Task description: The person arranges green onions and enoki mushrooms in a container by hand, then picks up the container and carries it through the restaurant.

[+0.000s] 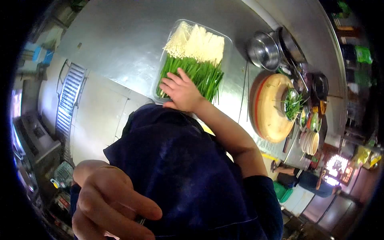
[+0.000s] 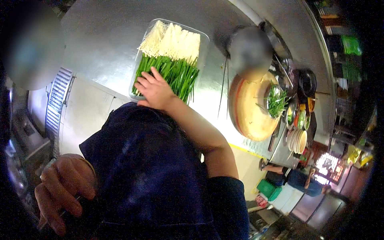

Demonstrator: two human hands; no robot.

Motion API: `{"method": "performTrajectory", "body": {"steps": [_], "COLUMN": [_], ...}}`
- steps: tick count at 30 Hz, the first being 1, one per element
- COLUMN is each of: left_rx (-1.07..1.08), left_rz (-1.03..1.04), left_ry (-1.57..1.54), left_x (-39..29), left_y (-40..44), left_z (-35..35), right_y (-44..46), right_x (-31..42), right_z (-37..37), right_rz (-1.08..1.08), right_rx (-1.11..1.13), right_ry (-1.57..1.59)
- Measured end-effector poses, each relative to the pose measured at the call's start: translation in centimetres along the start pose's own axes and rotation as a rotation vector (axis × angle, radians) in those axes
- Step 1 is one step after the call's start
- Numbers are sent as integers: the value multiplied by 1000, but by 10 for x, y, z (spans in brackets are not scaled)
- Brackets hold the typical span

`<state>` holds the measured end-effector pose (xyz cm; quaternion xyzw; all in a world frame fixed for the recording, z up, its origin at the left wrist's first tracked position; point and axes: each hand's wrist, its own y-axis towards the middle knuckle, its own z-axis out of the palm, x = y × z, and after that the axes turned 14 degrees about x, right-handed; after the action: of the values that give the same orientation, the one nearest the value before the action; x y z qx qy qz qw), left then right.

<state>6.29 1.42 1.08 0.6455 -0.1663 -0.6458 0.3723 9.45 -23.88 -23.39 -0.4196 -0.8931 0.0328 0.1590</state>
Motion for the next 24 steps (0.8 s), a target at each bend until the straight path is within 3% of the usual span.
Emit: {"method": "performTrajectory", "body": {"steps": [4,8,11,14,18,24], "left_rx": [-32,-49,10,-124,-8,15], "left_rz": [-2,-18,-25,6,-41,-34], "left_ry": [84,107,97,219,120,107], "left_x": [-5,-7,-9,-2,-6,-4], "left_y": [-12,-18,-19,-15,-13,-8], "left_z": [15,27,28,49,39,33], "right_y": [-34,-50,-46,-46,-58,-31], "right_x": [-17,-28,-24,-22,-31,-19], "right_z": [-7,9,3,-4,-5,-8], "right_rz": [-52,-51,-69,-32,11,10], "right_rx": [143,149,112,61,31,-222], "right_ry": [-11,-93,-94,-118,-129,-64]}}
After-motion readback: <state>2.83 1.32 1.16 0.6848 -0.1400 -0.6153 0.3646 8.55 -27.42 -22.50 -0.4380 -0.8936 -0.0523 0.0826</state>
